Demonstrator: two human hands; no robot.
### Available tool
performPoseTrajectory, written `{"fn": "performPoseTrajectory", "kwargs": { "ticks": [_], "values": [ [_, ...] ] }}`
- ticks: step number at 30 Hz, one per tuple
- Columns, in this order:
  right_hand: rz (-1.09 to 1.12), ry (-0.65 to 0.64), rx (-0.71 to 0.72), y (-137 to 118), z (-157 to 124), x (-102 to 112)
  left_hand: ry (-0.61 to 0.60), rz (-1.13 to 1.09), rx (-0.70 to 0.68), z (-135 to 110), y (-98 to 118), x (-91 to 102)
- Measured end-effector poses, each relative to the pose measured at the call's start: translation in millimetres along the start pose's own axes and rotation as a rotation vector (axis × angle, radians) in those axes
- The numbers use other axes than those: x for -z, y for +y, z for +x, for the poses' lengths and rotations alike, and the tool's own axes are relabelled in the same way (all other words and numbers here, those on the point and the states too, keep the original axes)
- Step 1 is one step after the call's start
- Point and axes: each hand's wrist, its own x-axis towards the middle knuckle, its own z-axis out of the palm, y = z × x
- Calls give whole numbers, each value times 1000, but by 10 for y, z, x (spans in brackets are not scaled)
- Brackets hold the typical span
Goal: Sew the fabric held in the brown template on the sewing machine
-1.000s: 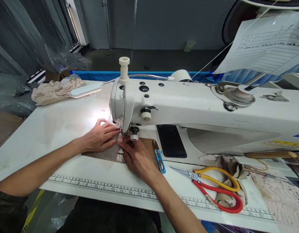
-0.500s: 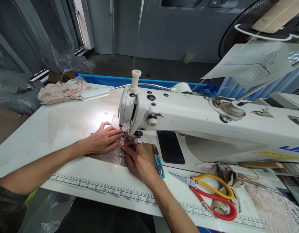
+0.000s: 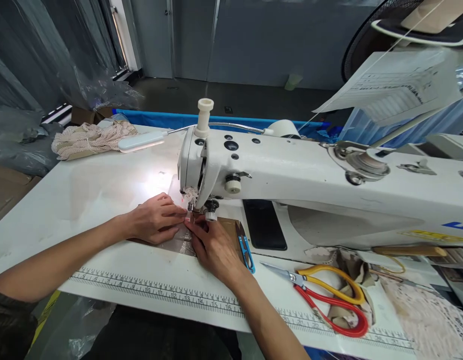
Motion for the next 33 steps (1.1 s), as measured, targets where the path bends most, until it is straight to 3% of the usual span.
{"fn": "performPoseTrajectory", "kwargs": {
  "ticks": [5,22,33],
  "values": [
    [-23,6,1,-4,0,-2,-90,19,26,1,3,61],
    [-9,9,2,-11,-6,-25,-75,159,156,76,16,-7],
    [75,-46,-134,-1,44,5,-53,65,235,68,-83,-52]
  ]
}}
